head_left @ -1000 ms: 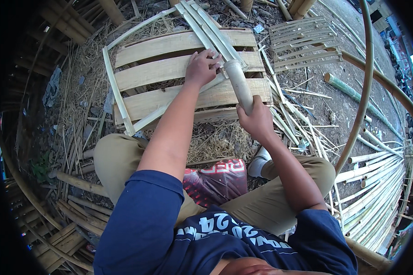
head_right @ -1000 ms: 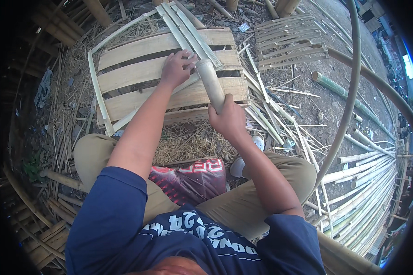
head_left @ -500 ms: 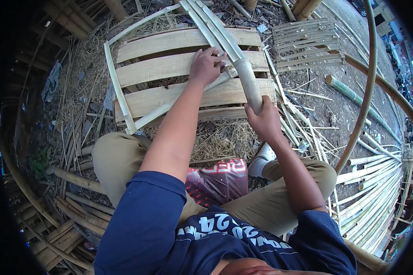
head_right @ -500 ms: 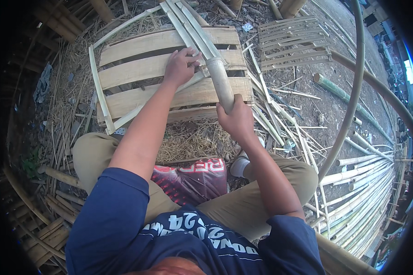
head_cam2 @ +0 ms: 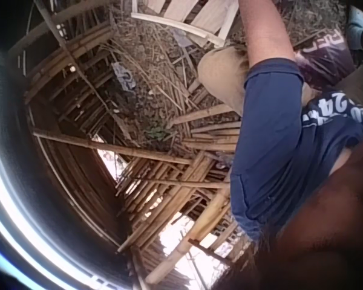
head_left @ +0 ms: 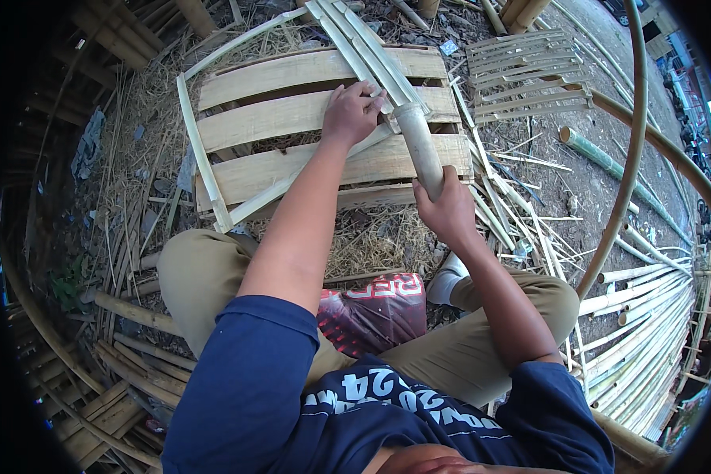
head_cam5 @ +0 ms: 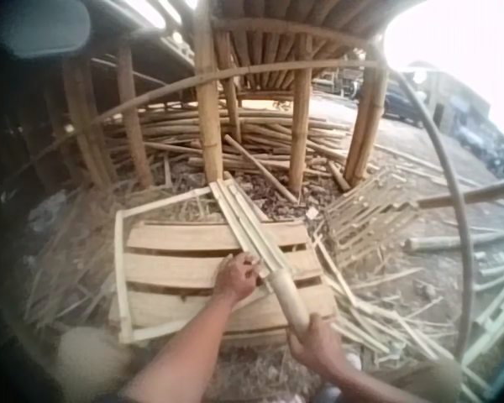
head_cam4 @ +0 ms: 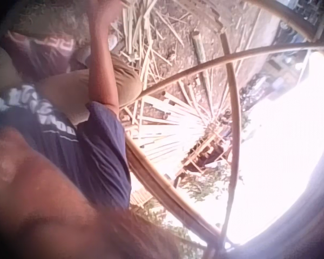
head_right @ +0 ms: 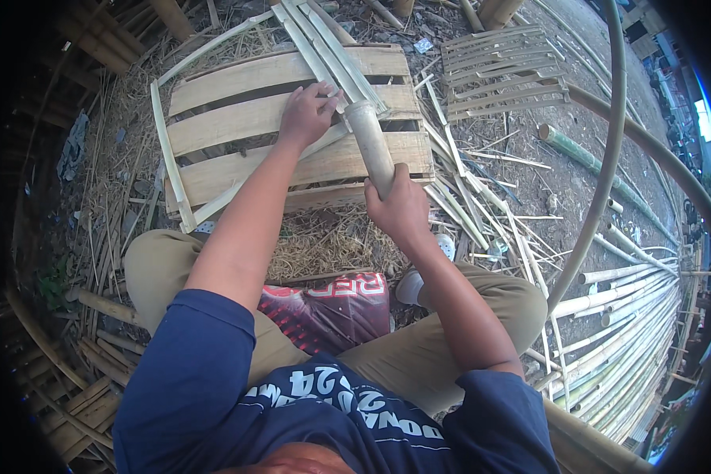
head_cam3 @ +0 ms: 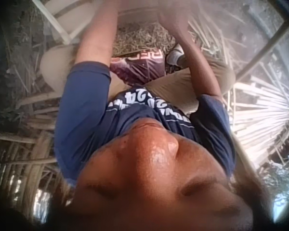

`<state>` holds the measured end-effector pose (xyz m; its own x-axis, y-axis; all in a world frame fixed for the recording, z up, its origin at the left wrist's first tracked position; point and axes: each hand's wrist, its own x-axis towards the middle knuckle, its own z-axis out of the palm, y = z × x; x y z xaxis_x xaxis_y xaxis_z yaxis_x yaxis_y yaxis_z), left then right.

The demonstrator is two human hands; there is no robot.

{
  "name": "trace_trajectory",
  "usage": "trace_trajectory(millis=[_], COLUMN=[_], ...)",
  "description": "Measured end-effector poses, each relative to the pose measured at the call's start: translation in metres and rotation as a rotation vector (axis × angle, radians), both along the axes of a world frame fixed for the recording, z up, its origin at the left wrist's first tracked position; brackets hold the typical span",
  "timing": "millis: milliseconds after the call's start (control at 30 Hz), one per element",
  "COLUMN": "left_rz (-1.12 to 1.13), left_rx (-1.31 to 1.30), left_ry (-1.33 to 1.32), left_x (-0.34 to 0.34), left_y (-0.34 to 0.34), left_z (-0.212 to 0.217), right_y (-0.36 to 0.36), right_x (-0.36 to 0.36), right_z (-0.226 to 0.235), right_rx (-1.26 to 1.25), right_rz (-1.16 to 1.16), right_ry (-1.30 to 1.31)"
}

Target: The person hammers a bamboo strip into place on a wooden frame using a cylindrical bamboo mallet.

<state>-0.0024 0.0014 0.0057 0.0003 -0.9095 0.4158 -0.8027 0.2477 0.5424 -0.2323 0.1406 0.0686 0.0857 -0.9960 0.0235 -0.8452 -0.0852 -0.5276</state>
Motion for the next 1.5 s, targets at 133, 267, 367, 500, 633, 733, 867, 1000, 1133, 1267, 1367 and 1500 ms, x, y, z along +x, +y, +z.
trace_trajectory(millis=[133,267,367,500,633,733,867,1000,1133,1267,1367,1500], left_rz=[0.007,0.017,0.006,0.005,0.001,0.026,0.030,0.011,0.026,0.012,0.015,0.016], left_rx=[-0.053,-0.042,-0.055,-0.034,-0.003,-0.001,-0.017,0.000,0.014,0.000,-0.014,-0.014], left_ry=[0.088,0.084,0.084,0.097,0.124,0.109,0.166,0.153,0.165,0.159,0.156,0.157], left_x=[0.000,0.005,0.001,0.000,-0.001,0.001,0.000,0.001,0.000,-0.001,0.003,0.001], left_y=[-0.002,-0.004,-0.002,0.001,0.003,0.002,0.000,-0.001,0.000,0.001,-0.001,0.001], left_z=[-0.004,-0.007,-0.004,0.001,0.005,0.005,0.002,0.000,0.001,0.002,0.001,0.002], right_y=[0.001,0.001,0.000,-0.001,-0.005,-0.007,-0.004,-0.008,-0.016,-0.012,-0.012,-0.012], right_x=[0.000,0.003,-0.001,0.001,-0.003,-0.006,-0.006,-0.006,-0.021,-0.017,-0.020,-0.021], right_z=[0.001,0.000,-0.001,0.000,0.004,0.006,0.006,0.021,0.022,0.020,0.013,0.011], right_rx=[0.034,0.043,0.082,0.100,0.081,0.084,0.093,-0.321,-0.172,0.174,0.193,0.094], right_rz=[0.006,0.003,0.008,0.012,0.047,0.034,-0.101,-0.122,0.079,-0.053,0.042,0.086], right_ry=[0.018,0.023,0.028,0.051,0.043,0.043,-0.250,-0.370,-0.190,-0.178,-0.347,-0.167])
